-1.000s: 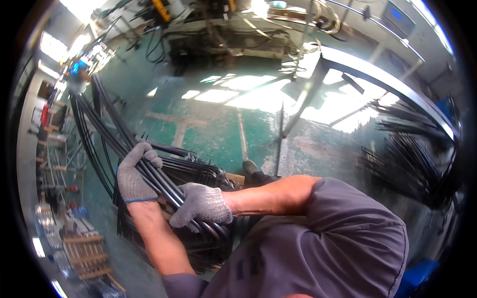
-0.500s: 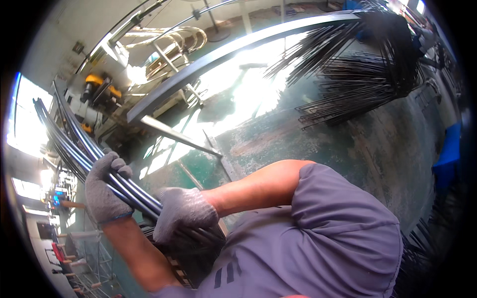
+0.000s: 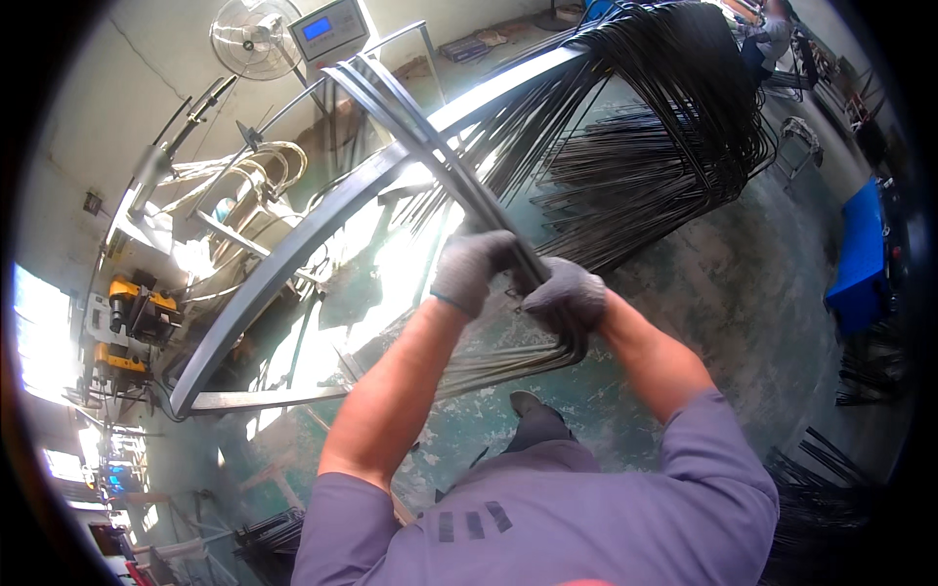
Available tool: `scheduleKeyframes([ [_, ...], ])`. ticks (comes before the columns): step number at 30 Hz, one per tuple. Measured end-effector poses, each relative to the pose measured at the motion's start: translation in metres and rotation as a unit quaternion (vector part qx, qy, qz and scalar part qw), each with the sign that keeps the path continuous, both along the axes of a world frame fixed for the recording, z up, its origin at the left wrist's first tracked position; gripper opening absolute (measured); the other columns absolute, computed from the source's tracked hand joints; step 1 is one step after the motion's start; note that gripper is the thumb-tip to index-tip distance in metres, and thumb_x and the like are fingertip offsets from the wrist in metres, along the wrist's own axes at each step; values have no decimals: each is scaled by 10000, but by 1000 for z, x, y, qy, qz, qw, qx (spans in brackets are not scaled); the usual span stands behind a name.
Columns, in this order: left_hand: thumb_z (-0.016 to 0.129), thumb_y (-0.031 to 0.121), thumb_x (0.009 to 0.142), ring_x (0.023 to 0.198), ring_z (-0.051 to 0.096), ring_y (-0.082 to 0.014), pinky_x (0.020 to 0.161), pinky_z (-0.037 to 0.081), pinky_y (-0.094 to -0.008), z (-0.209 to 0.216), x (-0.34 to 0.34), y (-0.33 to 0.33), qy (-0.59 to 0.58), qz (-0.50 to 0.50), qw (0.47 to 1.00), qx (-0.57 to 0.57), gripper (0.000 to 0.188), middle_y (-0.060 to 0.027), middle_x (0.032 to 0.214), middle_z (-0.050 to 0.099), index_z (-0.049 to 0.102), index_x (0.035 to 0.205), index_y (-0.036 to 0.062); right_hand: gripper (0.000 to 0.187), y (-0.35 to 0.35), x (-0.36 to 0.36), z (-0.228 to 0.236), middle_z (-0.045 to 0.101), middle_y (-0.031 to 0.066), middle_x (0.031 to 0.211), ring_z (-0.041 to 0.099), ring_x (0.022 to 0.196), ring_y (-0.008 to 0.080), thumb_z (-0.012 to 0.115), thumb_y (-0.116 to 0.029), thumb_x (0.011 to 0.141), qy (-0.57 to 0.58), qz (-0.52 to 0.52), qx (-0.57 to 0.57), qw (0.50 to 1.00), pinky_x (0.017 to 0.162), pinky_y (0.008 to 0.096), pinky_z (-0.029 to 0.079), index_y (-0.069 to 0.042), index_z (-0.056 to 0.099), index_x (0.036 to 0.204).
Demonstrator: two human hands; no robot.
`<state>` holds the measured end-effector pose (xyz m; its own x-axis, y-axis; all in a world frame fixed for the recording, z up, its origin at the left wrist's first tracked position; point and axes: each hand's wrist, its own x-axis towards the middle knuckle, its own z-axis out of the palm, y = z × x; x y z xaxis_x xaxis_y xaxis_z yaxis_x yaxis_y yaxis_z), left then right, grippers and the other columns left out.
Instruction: The person repeatedly picks up bundles of long, bent metal rods from a wooden pallet and stacks them onto a metal rack. The person wears gloves and handles the rods by hand, moving them from the pallet to the rack in a repetitive cycle.
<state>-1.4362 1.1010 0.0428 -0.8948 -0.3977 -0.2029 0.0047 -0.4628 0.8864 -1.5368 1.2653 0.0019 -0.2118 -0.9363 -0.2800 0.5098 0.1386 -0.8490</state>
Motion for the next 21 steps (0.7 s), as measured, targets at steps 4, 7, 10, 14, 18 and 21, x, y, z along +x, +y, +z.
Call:
scheduleKeyframes([
  [4, 637, -11, 856, 950, 681, -182, 875, 560, -296, -29, 27, 44, -11, -36, 999, -32, 350, -108, 1047, 718, 611, 1202, -56, 304, 85, -128, -19, 599, 11, 760, 557, 592, 119, 792, -102, 698, 243, -97, 173, 949, 515, 291, 458, -60, 634, 954],
  [7, 663, 147, 862, 1010, 700, -208, 922, 536, -341, -84, 103, 45, -148, -16, 963, -225, 360, -128, 1049, 741, 651, 1198, 16, 308, 185, -234, -42, 629, 62, 768, 599, 639, 186, 748, -137, 732, 421, -249, 327, 808, 594, 348, 504, -64, 652, 1015],
  [10, 643, 204, 850, 1017, 704, -281, 908, 537, -368, -148, 217, 47, -388, 152, 865, -281, 365, -172, 1064, 736, 667, 1167, 25, 391, 226, -262, -64, 718, 233, 1036, 687, 960, 418, 717, -229, 774, 727, -325, 502, 338, 848, 496, 558, -28, 698, 1108],
  [14, 656, 221, 800, 972, 704, -268, 889, 537, -362, -187, 360, 109, -551, 322, 745, -195, 395, -190, 1053, 725, 681, 1142, 24, 327, 184, -202, -138, 715, 225, 997, 695, 906, 358, 718, -313, 815, 609, -464, 440, 470, 772, 483, 565, -26, 705, 973],
  [18, 648, 243, 811, 983, 693, -359, 873, 534, -418, -260, 442, 200, -453, 544, 706, 28, 336, -161, 1062, 726, 701, 1120, 121, 393, 84, -18, -273, 701, 93, 1027, 652, 925, 206, 801, -132, 749, 584, 29, 262, 768, 869, 337, 521, -16, 668, 1101],
  [21, 655, 222, 839, 927, 697, -337, 837, 538, -416, -289, 446, 256, -532, 519, 662, -99, 265, -154, 1049, 725, 716, 1075, 117, 429, -8, 135, -260, 718, 127, 1061, 673, 996, 209, 768, -154, 790, 477, 197, 91, 852, 920, 342, 514, 12, 664, 1171],
])
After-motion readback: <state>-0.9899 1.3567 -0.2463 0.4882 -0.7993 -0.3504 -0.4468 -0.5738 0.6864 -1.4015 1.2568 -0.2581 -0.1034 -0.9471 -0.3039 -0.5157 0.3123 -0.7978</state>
